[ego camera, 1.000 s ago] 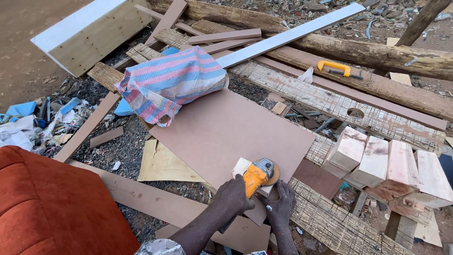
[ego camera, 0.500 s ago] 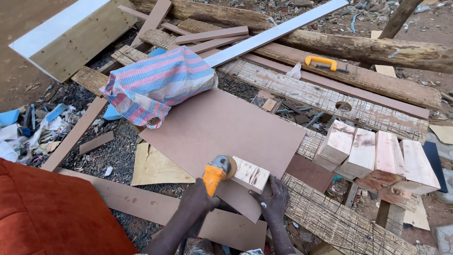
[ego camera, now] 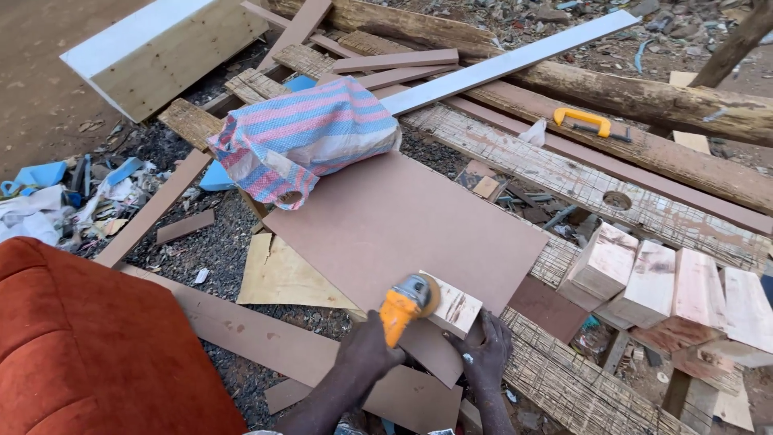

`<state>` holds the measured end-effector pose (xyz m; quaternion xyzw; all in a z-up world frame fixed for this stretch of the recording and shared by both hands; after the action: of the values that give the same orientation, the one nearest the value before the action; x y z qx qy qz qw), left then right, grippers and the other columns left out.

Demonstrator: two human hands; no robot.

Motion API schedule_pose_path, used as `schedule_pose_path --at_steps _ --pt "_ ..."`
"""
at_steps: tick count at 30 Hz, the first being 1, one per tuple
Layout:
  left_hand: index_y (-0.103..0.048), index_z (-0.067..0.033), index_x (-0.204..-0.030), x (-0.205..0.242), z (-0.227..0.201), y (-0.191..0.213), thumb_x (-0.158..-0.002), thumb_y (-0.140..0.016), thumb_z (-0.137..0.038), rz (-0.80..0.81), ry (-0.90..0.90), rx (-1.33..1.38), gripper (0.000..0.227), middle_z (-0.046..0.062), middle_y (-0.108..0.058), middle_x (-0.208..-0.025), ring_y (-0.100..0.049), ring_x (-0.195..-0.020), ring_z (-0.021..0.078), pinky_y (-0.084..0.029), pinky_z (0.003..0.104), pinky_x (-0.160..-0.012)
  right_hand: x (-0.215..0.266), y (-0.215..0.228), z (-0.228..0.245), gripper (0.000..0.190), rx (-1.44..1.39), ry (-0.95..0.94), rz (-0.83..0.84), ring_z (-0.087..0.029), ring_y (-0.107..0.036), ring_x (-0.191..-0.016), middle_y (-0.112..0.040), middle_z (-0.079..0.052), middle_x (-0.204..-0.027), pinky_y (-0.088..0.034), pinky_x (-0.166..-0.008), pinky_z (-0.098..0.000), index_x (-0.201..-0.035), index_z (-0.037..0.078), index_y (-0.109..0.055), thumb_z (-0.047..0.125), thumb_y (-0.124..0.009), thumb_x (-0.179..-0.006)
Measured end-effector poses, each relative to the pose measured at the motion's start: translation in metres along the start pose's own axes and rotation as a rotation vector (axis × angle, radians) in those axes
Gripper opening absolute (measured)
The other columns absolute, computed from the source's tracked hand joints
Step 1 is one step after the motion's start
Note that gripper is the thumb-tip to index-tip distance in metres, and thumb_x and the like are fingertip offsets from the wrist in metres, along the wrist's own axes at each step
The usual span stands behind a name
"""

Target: Using a handheld angle grinder with a sanding disc to smooth the surfaces of small wooden blocks.

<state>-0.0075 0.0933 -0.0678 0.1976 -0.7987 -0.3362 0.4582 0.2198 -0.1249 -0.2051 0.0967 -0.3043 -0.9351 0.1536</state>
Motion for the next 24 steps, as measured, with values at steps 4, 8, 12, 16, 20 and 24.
schedule_pose_path --at_steps 4,8,12,16,20,24 --pt "-0.050 -0.0152 -0.161 0.000 0.011 0.016 -0.098 -0.099 -0.042 0.005 0.093 0.039 0.084 0.012 -0.080 -0.143 -0.084 -0.128 0.0336 -0.071 0.051 -0.104 0.000 0.003 -0.003 0.125 0.019 -0.042 0.017 -0.036 -0.052 -0.166 -0.072 -0.015 -0.171 -0.043 -0.138 -0.0564 -0.172 0.007 -0.070 0.060 -0.113 -0.068" --pt "-0.044 -0.0111 -0.173 0.018 -0.011 0.001 -0.100 -0.101 -0.038 0.039 0.049 0.032 0.096 0.015 -0.079 -0.149 -0.084 -0.128 0.0327 -0.075 0.047 -0.103 -0.004 -0.005 -0.007 0.115 0.031 0.019 -0.009 -0.034 -0.056 -0.161 -0.076 -0.011 -0.164 -0.044 -0.134 -0.0536 -0.170 0.010 -0.073 0.056 -0.110 -0.072" --pt "-0.052 -0.0088 -0.159 0.026 -0.046 -0.035 -0.095 -0.097 -0.045 0.086 -0.125 -0.117 0.086 0.018 -0.081 -0.141 -0.082 -0.125 0.0406 -0.067 0.055 -0.100 -0.001 -0.001 -0.008 0.108 0.009 0.093 -0.017 -0.036 -0.058 -0.156 -0.077 -0.015 -0.161 -0.047 -0.125 -0.0557 -0.172 0.012 -0.073 0.056 -0.099 -0.077" --pt "-0.056 -0.0124 -0.153 0.018 -0.038 -0.028 -0.092 -0.097 -0.044 0.078 -0.091 -0.068 0.080 0.017 -0.081 -0.144 -0.080 -0.130 0.0406 -0.066 0.058 -0.102 0.001 -0.004 -0.007 0.104 -0.022 0.044 -0.009 -0.034 -0.057 -0.160 -0.077 -0.010 -0.167 -0.043 -0.130 -0.0540 -0.173 0.017 -0.072 0.050 -0.099 -0.078" --pt "-0.058 -0.0124 -0.150 -0.007 -0.012 -0.016 -0.090 -0.098 -0.047 -0.011 -0.051 -0.063 0.081 0.015 -0.083 -0.140 -0.085 -0.122 0.0383 -0.069 0.054 -0.097 0.006 -0.004 -0.013 0.114 0.006 0.016 0.009 -0.035 -0.054 -0.163 -0.076 -0.011 -0.167 -0.045 -0.134 -0.0548 -0.169 0.010 -0.073 0.052 -0.113 -0.071" --pt "-0.060 -0.0095 -0.149 -0.053 0.001 -0.001 -0.083 -0.099 -0.054 -0.099 -0.029 -0.068 0.089 0.017 -0.084 -0.138 -0.084 -0.123 0.0399 -0.069 0.053 -0.094 -0.001 0.001 -0.002 0.119 -0.004 -0.001 0.041 -0.036 -0.052 -0.166 -0.072 -0.012 -0.171 -0.043 -0.137 -0.0566 -0.175 0.012 -0.069 0.058 -0.110 -0.073"
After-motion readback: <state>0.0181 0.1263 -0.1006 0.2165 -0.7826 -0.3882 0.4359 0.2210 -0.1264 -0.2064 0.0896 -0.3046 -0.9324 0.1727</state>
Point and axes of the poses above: each hand's wrist, its own x-axis away from the middle knuckle, its own y-axis out of the back of the hand, z = x × y, the point moved 10 cm from there along -x, towards the middle knuckle
